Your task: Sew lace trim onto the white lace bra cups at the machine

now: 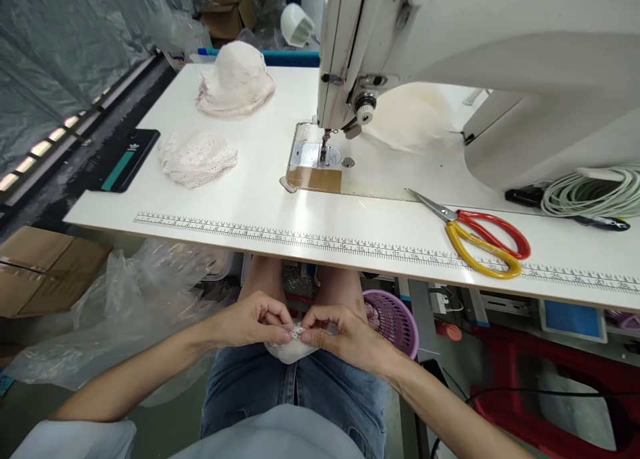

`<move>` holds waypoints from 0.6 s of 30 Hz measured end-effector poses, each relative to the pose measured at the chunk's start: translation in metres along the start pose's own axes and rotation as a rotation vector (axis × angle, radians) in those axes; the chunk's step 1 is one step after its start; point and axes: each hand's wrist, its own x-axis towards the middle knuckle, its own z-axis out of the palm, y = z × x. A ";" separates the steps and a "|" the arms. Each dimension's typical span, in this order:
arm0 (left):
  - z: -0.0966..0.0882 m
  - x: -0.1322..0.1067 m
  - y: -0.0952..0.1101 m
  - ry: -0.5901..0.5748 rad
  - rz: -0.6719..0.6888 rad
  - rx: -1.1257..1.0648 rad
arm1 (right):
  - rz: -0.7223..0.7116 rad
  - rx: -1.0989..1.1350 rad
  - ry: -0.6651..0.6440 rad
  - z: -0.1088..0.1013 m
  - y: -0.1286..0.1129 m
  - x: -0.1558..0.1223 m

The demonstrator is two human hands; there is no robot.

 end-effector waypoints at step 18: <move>0.009 0.005 -0.007 0.027 -0.097 0.041 | -0.137 0.052 -0.089 -0.007 0.012 -0.015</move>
